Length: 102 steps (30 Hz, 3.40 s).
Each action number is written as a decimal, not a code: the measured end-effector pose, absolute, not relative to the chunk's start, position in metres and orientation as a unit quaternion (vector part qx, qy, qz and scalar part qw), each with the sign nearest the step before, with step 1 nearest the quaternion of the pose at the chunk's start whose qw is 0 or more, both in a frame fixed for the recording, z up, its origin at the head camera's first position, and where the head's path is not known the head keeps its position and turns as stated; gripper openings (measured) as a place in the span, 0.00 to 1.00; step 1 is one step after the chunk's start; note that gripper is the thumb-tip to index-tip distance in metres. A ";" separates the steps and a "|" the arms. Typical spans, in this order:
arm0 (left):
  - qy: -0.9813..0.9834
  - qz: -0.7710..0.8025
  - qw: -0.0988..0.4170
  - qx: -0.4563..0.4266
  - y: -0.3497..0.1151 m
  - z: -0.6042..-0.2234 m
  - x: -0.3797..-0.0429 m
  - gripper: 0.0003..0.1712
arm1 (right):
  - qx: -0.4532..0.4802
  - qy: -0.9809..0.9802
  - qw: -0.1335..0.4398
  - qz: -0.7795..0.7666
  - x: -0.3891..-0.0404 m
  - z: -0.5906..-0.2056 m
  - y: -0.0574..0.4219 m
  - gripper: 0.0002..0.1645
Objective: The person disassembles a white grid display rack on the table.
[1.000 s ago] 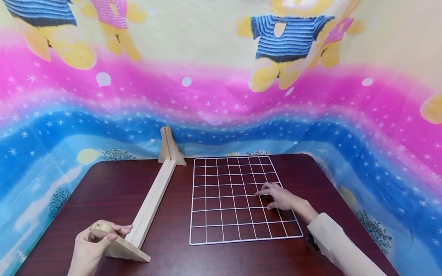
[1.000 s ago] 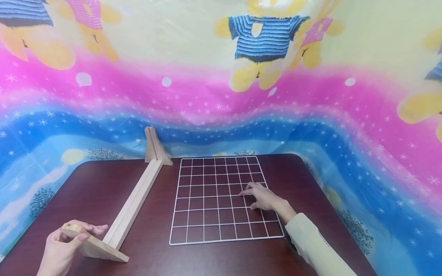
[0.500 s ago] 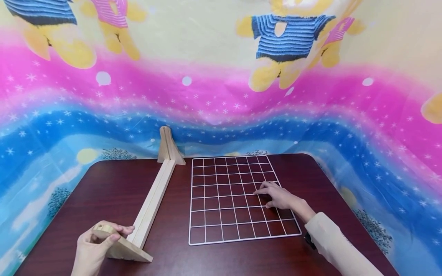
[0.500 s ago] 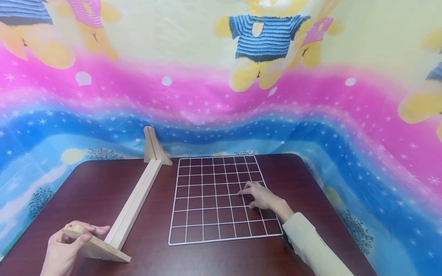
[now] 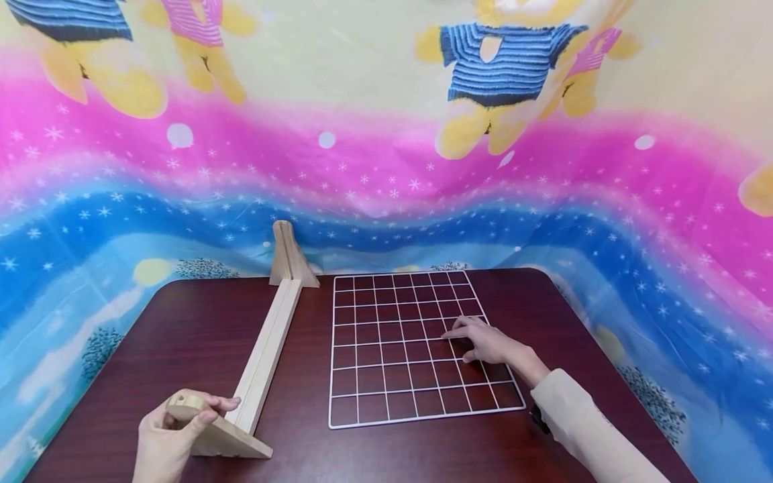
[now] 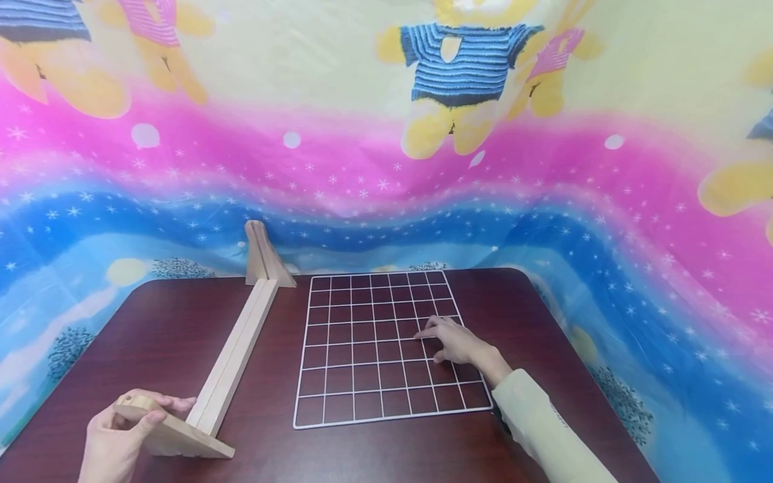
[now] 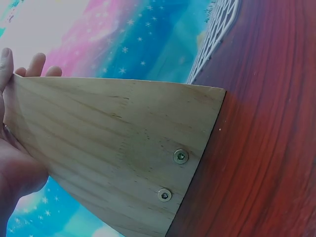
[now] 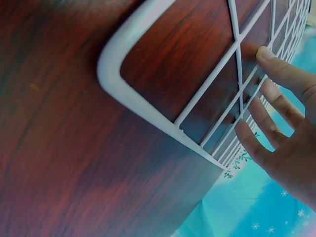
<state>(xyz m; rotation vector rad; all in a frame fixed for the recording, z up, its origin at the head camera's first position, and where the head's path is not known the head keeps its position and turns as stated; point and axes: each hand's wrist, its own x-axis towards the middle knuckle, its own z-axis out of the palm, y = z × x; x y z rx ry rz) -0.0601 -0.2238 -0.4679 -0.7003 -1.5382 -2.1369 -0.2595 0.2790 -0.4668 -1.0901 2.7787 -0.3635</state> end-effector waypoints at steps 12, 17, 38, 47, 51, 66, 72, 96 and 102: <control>-0.558 -0.764 0.218 -0.240 -0.215 -0.465 -0.057 0.12 | -0.352 0.925 0.074 -0.126 -0.265 -0.467 0.273 0.34; -0.556 -0.766 0.215 -0.242 -0.211 -0.462 -0.056 0.12 | -0.351 0.925 0.075 -0.126 -0.265 -0.466 0.271 0.33; -0.568 -0.763 0.217 -0.220 -0.211 -0.463 -0.061 0.13 | -0.333 0.931 0.074 -0.130 -0.266 -0.467 0.263 0.32; -0.563 -0.766 0.217 -0.222 -0.211 -0.466 -0.062 0.14 | -0.338 0.929 0.067 -0.131 -0.263 -0.468 0.261 0.32; -0.554 -0.767 0.220 -0.237 -0.211 -0.468 -0.063 0.13 | -0.341 0.928 0.062 -0.134 -0.260 -0.469 0.260 0.32; -0.574 -0.752 0.214 -0.243 -0.213 -0.467 -0.062 0.14 | -0.326 0.935 0.069 -0.125 -0.253 -0.469 0.260 0.32; -0.599 -0.740 0.204 -0.230 -0.214 -0.464 -0.059 0.14 | -0.327 0.934 0.069 -0.124 -0.253 -0.470 0.260 0.32; -0.701 -0.647 0.250 -0.167 -0.210 -0.424 -0.044 0.23 | -0.325 0.934 0.079 -0.130 -0.252 -0.468 0.256 0.32; -0.820 -0.512 0.257 -0.014 -0.195 -0.404 -0.039 0.28 | -0.340 0.927 0.066 -0.143 -0.250 -0.469 0.261 0.31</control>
